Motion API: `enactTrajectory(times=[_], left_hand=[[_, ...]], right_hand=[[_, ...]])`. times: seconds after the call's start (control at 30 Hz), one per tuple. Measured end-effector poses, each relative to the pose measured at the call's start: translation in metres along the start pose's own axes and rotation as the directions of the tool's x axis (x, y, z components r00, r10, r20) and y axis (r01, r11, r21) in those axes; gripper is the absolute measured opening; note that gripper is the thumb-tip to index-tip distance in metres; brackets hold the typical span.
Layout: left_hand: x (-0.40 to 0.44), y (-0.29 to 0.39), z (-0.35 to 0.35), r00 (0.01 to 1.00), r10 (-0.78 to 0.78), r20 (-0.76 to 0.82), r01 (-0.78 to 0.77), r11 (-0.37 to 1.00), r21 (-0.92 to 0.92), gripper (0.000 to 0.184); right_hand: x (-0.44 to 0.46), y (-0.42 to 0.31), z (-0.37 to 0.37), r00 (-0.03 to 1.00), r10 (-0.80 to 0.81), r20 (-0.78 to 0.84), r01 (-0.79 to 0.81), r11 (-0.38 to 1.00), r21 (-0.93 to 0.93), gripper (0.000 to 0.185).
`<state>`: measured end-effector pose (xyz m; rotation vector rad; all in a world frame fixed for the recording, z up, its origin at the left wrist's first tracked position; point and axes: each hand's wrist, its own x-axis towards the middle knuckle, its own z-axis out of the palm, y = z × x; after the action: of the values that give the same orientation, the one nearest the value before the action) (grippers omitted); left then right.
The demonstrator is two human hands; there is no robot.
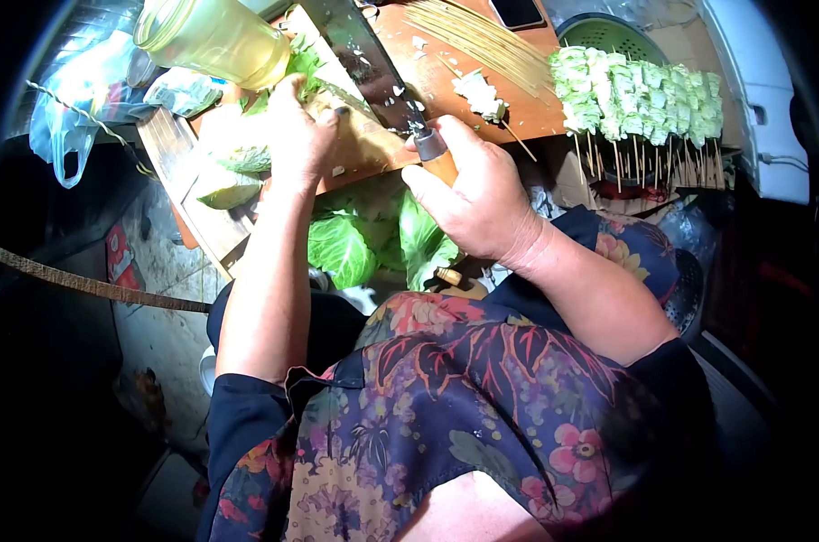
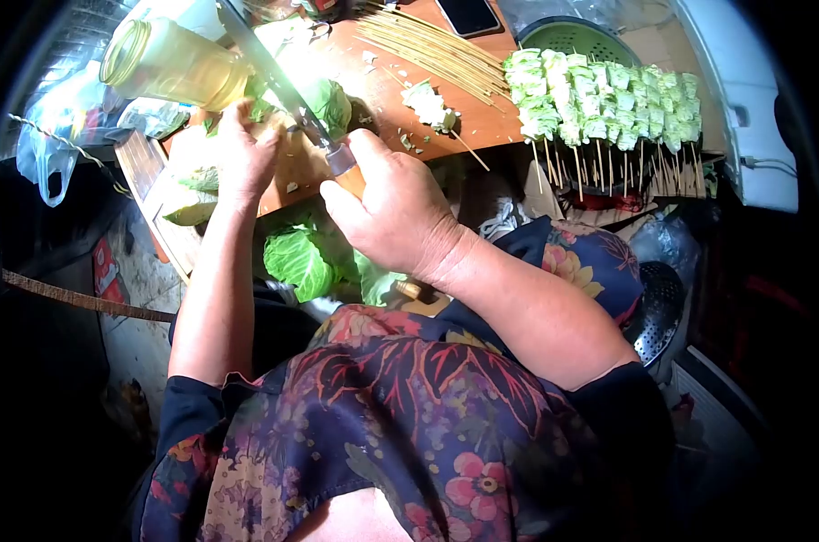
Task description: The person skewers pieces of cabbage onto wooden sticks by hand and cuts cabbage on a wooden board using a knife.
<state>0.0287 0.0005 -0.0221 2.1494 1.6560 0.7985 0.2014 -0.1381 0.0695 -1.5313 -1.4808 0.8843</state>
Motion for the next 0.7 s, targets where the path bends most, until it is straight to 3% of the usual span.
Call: enactTrajectory(times=[0.03,0.1,0.13,0.2,0.33,0.4,0.47,0.53,0.6,0.67,0.7], left_hand=[[0.002,0.003,0.001,1.0,0.0,0.0,0.0,1.0,-0.003,0.044],[0.007,0.013,0.0,0.986,0.151,0.066,-0.146,0.987,-0.073,0.056],[0.009,0.014,0.0,0.986,0.15,0.067,-0.145,0.986,-0.078,0.056],[0.01,0.015,-0.001,0.968,0.125,0.219,-0.113,0.991,-0.067,0.062],[0.007,0.014,-0.009,0.938,0.266,0.221,-0.256,0.964,-0.072,0.061],[-0.001,0.017,-0.008,0.932,0.111,0.346,-0.058,0.985,-0.16,0.06],[-0.009,0.011,-0.003,0.957,0.094,0.274,-0.037,0.978,-0.207,0.058],[-0.014,0.002,0.009,0.98,0.01,0.199,0.077,0.901,-0.426,0.055],[-0.017,0.003,0.005,0.942,-0.137,0.307,0.308,0.716,-0.626,0.045],[-0.02,0.006,-0.003,0.819,-0.247,0.518,0.574,0.345,-0.743,0.044],[-0.022,0.016,-0.007,0.753,-0.358,0.552,0.655,0.326,-0.681,0.041]], right_hand=[[0.0,0.0,-0.001,1.0,0.002,-0.022,-0.002,1.0,0.002,0.026],[-0.001,-0.002,-0.006,0.999,0.043,-0.025,-0.043,0.999,-0.009,0.026],[-0.001,-0.002,-0.007,0.999,0.045,-0.025,-0.045,0.999,-0.014,0.026],[-0.001,-0.002,-0.008,0.998,0.057,-0.034,-0.057,0.998,0.014,0.026],[-0.001,0.001,-0.009,0.998,0.047,-0.04,-0.046,0.999,0.021,0.026],[-0.002,0.0,-0.01,0.995,0.094,-0.019,-0.094,0.995,-0.014,0.025],[-0.002,-0.003,-0.01,0.993,0.114,-0.012,-0.114,0.993,-0.012,0.026],[-0.004,-0.003,-0.01,0.991,0.13,-0.001,-0.13,0.991,-0.013,0.026],[-0.006,-0.001,-0.009,0.989,0.143,0.029,-0.141,0.988,-0.055,0.027],[-0.011,0.003,-0.008,0.994,0.105,0.029,-0.102,0.992,-0.077,0.027],[-0.013,0.005,-0.007,0.997,0.067,0.03,-0.064,0.993,-0.099,0.028]])
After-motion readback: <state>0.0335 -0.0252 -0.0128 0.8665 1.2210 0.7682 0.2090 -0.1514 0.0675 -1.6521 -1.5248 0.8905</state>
